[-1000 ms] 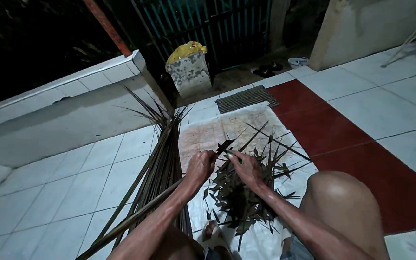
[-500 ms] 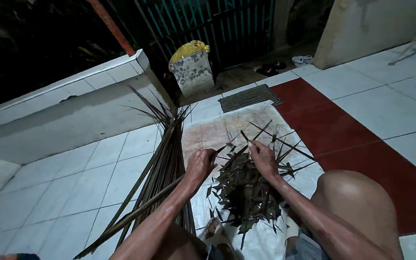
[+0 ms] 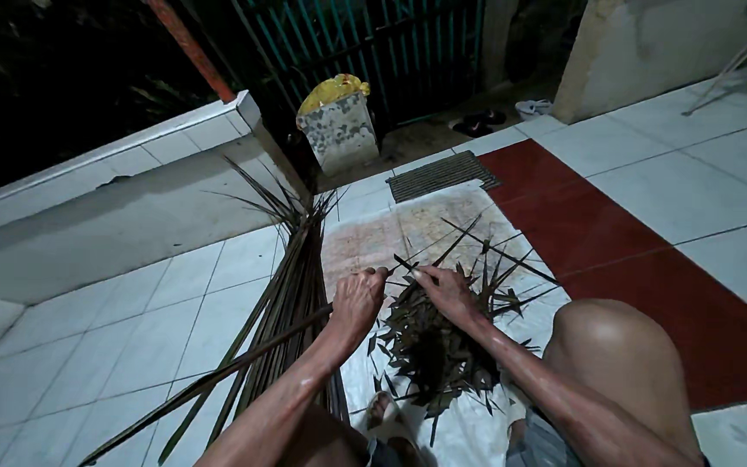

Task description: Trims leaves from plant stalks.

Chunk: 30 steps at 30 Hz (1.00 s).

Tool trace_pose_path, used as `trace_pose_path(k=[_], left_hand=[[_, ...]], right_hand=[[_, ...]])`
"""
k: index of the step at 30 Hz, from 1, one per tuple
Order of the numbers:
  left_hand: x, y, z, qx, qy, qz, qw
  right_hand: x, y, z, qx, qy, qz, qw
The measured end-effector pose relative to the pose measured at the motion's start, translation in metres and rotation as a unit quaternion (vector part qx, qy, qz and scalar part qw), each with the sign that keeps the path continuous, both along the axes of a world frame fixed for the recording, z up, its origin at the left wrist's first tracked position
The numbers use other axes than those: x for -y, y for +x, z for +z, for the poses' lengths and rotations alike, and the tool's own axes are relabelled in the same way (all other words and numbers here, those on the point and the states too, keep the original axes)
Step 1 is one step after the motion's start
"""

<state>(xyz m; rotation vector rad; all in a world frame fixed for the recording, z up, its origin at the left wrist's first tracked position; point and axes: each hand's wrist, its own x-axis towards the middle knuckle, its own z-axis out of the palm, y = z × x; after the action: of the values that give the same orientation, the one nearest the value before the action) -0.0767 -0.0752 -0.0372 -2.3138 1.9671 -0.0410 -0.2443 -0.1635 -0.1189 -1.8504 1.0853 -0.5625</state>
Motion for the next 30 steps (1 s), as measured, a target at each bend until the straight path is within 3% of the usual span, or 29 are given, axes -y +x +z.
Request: trace_pose_path(k=[11, 18, 21, 25, 30], left_hand=[[-0.003, -0.003, -0.005, 0.039, -0.041, -0.039, 0.998], [-0.001, 0.005, 0.007, -0.06, -0.002, 0.018, 0.998], [0.0, 0.009, 0.01, -0.093, -0.006, 0.022, 0.995], [0.0, 0.011, 0.009, -0.097, -0.014, 0.02, 0.995], [-0.003, 0.012, 0.009, -0.103, -0.016, 0.012, 0.994]], right_hand=[[0.019, -0.011, 0.004, -0.055, 0.023, -0.085, 0.995], [0.028, -0.021, -0.008, -0.01, 0.005, -0.176, 0.984], [0.023, -0.021, -0.013, 0.03, -0.029, -0.152, 0.987], [0.011, -0.01, -0.013, 0.055, -0.038, -0.045, 0.997], [0.017, -0.011, -0.008, 0.017, -0.023, -0.094, 0.995]])
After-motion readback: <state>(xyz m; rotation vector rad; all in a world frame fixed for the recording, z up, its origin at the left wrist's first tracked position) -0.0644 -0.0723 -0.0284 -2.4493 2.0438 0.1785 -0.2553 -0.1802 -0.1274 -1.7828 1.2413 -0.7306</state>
